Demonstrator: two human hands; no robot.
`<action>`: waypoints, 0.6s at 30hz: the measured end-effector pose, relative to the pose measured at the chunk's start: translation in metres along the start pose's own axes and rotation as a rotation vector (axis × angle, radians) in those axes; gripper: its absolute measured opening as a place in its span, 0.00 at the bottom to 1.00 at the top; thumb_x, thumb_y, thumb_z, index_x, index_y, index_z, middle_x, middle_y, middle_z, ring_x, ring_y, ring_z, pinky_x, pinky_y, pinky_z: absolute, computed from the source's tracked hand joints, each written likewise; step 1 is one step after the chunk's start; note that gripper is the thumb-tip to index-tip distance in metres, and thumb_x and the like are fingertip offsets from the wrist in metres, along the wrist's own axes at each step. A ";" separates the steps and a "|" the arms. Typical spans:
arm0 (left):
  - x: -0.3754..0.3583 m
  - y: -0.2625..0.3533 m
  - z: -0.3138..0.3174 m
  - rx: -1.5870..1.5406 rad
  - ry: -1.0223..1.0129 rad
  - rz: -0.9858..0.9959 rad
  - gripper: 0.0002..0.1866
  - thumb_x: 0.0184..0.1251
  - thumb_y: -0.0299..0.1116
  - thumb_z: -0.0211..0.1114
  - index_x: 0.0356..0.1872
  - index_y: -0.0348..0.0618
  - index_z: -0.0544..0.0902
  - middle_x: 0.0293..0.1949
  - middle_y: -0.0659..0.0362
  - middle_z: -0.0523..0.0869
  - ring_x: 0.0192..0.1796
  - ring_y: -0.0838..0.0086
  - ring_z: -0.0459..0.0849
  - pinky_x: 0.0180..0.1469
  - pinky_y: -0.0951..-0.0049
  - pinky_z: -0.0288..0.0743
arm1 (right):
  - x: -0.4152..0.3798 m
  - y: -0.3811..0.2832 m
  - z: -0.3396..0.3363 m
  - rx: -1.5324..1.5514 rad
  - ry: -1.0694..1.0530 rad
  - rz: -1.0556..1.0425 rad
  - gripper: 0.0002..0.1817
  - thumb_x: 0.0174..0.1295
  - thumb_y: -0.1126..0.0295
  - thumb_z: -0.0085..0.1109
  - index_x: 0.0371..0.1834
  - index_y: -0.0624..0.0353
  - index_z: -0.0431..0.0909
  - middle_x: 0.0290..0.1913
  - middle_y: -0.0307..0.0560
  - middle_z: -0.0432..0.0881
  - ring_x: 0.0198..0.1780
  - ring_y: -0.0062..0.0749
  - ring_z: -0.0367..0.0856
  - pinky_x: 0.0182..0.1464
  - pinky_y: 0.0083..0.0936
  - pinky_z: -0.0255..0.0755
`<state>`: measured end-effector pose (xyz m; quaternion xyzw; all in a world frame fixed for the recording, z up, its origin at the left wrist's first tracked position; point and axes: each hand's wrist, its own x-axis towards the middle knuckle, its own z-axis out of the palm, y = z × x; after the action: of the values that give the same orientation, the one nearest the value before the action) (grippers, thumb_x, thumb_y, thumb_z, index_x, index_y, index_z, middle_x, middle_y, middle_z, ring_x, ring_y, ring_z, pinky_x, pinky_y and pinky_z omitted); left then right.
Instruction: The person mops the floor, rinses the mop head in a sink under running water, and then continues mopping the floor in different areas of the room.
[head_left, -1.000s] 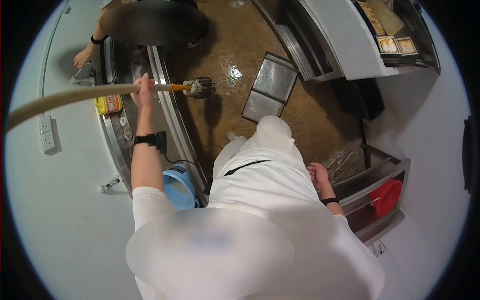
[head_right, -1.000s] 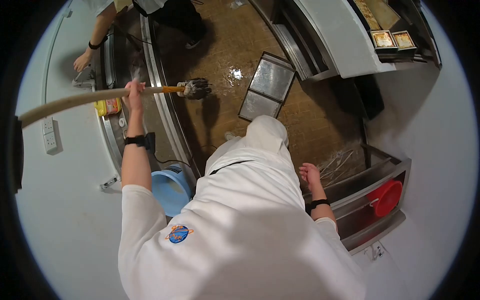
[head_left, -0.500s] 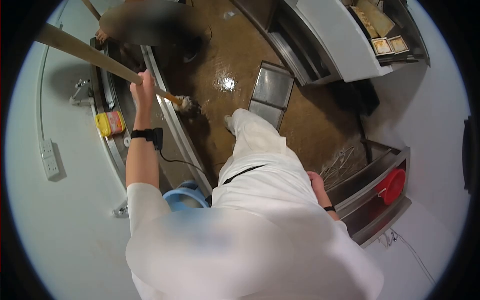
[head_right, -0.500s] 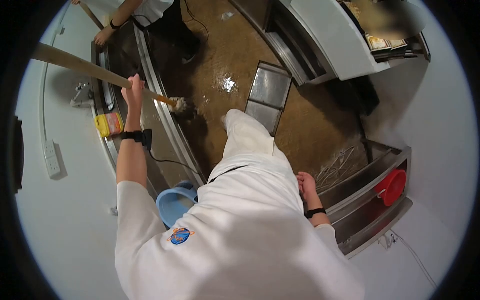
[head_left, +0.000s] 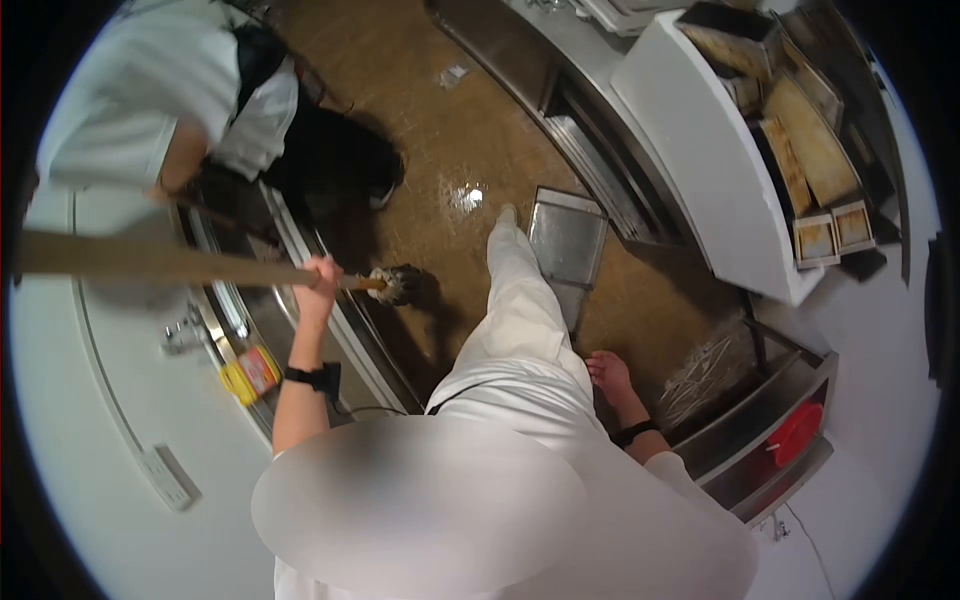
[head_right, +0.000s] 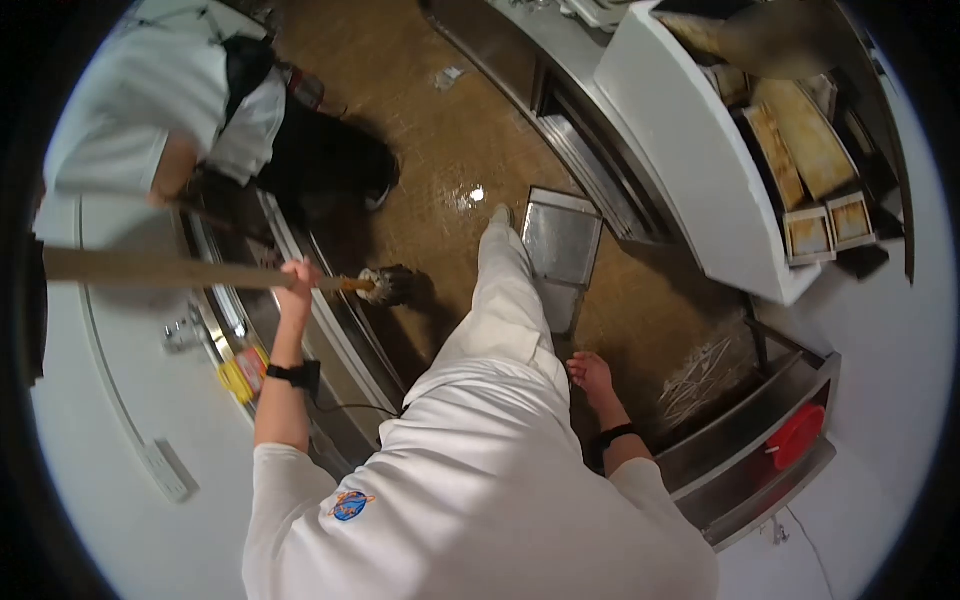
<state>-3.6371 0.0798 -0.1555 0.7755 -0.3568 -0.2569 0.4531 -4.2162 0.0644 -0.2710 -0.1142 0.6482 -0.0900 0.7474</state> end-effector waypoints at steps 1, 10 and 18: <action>0.019 0.003 0.012 -0.039 -0.009 -0.020 0.15 0.65 0.29 0.58 0.17 0.38 0.75 0.18 0.60 0.77 0.23 0.79 0.75 0.28 0.75 0.69 | 0.010 -0.017 0.012 0.046 0.039 0.014 0.09 0.60 0.72 0.47 0.43 0.56 0.74 0.36 0.40 0.81 0.32 0.24 0.78 0.35 0.23 0.72; 0.213 0.061 0.098 0.124 -0.123 0.007 0.16 0.65 0.32 0.60 0.17 0.39 0.74 0.14 0.62 0.74 0.20 0.79 0.72 0.25 0.74 0.66 | 0.005 -0.143 0.065 0.217 0.110 0.088 0.11 0.59 0.73 0.43 0.42 0.58 0.75 0.36 0.41 0.80 0.33 0.26 0.78 0.36 0.22 0.73; 0.433 0.076 0.138 -0.055 0.015 0.093 0.14 0.59 0.33 0.59 0.17 0.36 0.77 0.14 0.59 0.77 0.20 0.75 0.77 0.26 0.73 0.69 | 0.044 -0.197 0.082 0.340 0.111 -0.071 0.08 0.61 0.70 0.46 0.40 0.56 0.74 0.30 0.42 0.80 0.28 0.25 0.77 0.27 0.21 0.72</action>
<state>-3.4951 -0.3577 -0.1837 0.7472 -0.3818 -0.2397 0.4884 -4.1259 -0.1327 -0.2451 -0.0039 0.6597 -0.2305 0.7153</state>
